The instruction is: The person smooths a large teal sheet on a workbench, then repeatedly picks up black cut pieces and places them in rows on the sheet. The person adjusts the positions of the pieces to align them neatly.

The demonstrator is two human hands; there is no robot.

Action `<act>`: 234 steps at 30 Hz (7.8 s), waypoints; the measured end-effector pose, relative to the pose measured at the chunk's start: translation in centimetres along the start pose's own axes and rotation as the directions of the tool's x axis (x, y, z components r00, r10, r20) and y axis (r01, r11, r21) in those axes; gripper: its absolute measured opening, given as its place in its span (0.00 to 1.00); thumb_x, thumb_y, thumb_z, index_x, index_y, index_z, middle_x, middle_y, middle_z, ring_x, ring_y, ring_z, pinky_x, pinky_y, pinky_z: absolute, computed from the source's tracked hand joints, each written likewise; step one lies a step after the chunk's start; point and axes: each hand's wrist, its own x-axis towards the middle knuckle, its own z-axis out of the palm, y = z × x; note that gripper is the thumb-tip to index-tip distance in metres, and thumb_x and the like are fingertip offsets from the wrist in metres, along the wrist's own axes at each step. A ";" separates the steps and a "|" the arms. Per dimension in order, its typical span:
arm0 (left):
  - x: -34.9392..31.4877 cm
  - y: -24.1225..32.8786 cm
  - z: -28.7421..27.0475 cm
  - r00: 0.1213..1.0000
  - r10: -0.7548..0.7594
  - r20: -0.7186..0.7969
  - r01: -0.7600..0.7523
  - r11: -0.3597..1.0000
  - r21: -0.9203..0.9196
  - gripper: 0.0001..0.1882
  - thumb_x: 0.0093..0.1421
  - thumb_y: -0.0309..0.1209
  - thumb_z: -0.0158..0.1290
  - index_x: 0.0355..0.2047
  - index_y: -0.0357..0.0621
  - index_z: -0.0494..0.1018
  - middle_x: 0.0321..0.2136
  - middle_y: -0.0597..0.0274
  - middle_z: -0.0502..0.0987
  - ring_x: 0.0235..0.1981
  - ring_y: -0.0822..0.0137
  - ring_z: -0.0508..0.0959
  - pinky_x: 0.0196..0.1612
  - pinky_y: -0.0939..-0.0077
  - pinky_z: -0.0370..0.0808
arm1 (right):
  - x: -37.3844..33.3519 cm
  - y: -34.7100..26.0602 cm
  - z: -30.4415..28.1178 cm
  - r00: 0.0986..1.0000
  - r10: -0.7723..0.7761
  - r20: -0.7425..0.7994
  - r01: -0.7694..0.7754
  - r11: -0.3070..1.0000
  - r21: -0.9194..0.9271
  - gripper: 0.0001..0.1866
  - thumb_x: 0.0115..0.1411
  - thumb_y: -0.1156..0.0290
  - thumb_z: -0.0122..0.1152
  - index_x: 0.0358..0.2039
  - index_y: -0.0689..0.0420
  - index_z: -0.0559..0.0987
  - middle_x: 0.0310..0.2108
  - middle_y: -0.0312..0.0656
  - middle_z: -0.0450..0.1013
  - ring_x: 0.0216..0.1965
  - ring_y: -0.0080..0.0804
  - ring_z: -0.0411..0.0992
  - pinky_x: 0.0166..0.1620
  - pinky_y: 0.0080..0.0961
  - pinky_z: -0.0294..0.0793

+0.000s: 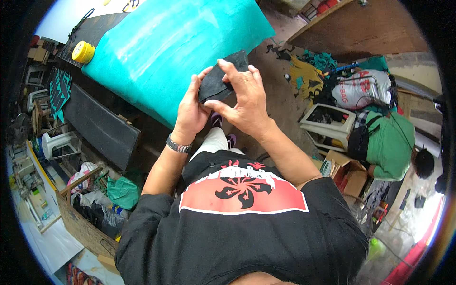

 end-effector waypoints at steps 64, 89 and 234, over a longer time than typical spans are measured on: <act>56.1 7.5 1.7 0.846 0.492 -0.206 -0.501 0.865 0.009 0.19 0.66 0.28 0.44 0.57 0.43 0.67 0.54 0.58 0.69 0.50 0.62 0.76 0.49 0.52 0.81 | 47.5 43.9 -9.7 0.943 0.291 0.164 -0.205 0.117 0.972 0.29 0.61 0.73 0.53 0.64 0.53 0.65 0.50 0.50 0.72 0.43 0.46 0.75 0.54 0.50 0.74; 43.7 8.6 1.7 0.571 0.820 0.045 -0.432 0.254 0.866 0.30 0.43 0.30 0.72 0.47 0.44 0.73 0.53 0.53 0.71 0.55 0.57 0.71 0.57 0.63 0.70 | 41.2 36.6 3.1 0.717 -0.005 0.697 -0.695 0.064 0.716 0.42 0.55 0.85 0.54 0.70 0.56 0.53 0.49 0.50 0.75 0.46 0.29 0.76 0.51 0.25 0.74; 48.9 16.4 -18.4 0.745 0.667 -0.029 0.529 -0.564 0.634 0.23 0.72 0.47 0.37 0.67 0.77 0.61 0.70 0.67 0.56 0.71 0.61 0.54 0.68 0.30 0.41 | 42.7 37.9 27.2 0.732 -0.186 0.656 0.252 0.968 -0.007 0.49 0.61 0.29 0.39 0.73 0.51 0.49 0.74 0.42 0.47 0.75 0.35 0.41 0.70 0.62 0.23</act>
